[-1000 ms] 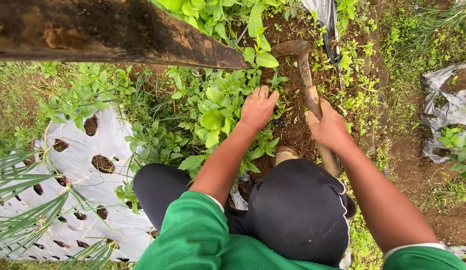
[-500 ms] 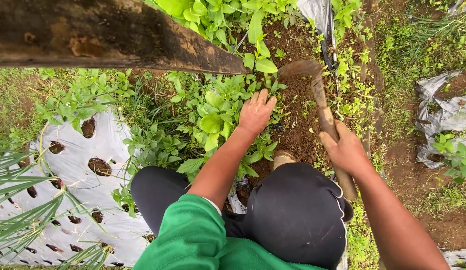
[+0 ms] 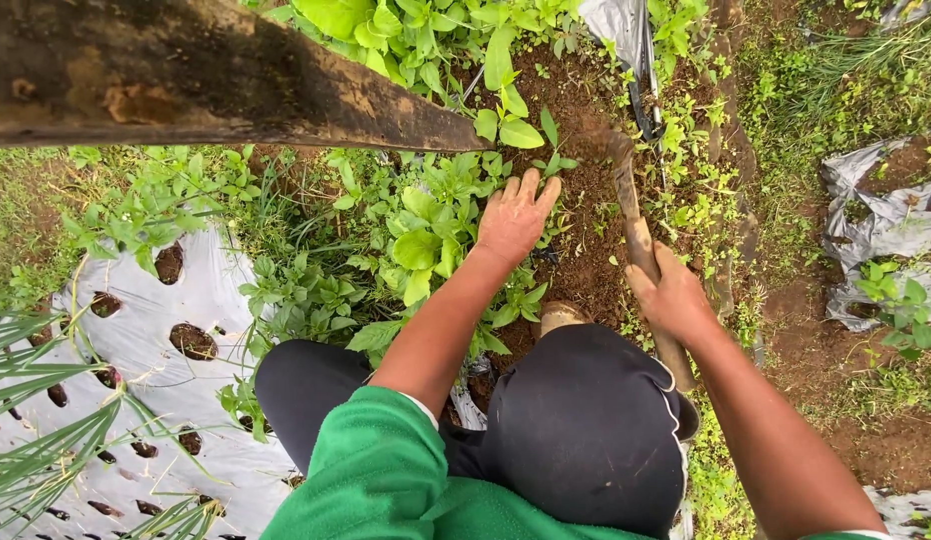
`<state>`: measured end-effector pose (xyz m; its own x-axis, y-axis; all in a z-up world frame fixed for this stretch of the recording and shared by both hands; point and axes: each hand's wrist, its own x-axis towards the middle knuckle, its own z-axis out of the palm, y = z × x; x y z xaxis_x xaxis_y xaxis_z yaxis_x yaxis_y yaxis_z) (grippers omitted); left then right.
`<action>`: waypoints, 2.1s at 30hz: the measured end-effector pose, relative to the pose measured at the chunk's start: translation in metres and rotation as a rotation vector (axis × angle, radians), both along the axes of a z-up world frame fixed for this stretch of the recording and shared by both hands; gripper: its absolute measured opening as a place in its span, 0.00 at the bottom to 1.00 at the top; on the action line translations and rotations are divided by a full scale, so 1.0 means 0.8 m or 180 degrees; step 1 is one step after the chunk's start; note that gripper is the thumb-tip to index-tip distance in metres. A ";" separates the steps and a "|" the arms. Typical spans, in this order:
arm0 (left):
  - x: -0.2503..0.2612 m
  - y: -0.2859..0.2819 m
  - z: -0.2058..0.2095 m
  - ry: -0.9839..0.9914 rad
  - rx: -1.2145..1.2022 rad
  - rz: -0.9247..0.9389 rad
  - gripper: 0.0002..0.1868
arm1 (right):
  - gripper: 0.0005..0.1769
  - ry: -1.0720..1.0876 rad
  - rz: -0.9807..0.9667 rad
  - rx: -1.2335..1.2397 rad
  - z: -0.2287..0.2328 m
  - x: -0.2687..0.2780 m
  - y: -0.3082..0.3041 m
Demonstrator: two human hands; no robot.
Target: The person weeds a garden bed using a hand hoe and their hands. They loosen the soil around small plants and pull out weeds, gathering them into a pile before moving to a new spot.
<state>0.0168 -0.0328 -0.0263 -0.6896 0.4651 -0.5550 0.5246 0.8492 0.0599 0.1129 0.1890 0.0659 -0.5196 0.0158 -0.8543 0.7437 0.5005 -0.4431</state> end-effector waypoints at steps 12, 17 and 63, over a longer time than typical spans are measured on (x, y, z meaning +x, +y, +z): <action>0.003 -0.006 -0.007 -0.0195 0.0108 -0.0096 0.27 | 0.33 0.0222 -0.0429 0.0429 0.008 0.028 0.007; 0.010 -0.009 -0.031 -0.0204 0.0042 -0.0040 0.24 | 0.27 0.0763 -0.0745 0.0137 -0.037 0.000 0.022; -0.004 0.039 -0.058 -0.0406 0.1577 0.2568 0.24 | 0.20 0.1621 -0.0557 0.0552 -0.102 -0.130 -0.008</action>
<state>0.0132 -0.0017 -0.0724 -0.8532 0.0781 -0.5157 -0.2434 0.8148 0.5261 0.0091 0.1823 -0.0154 -0.8425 0.2566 -0.4736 0.5360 0.4866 -0.6899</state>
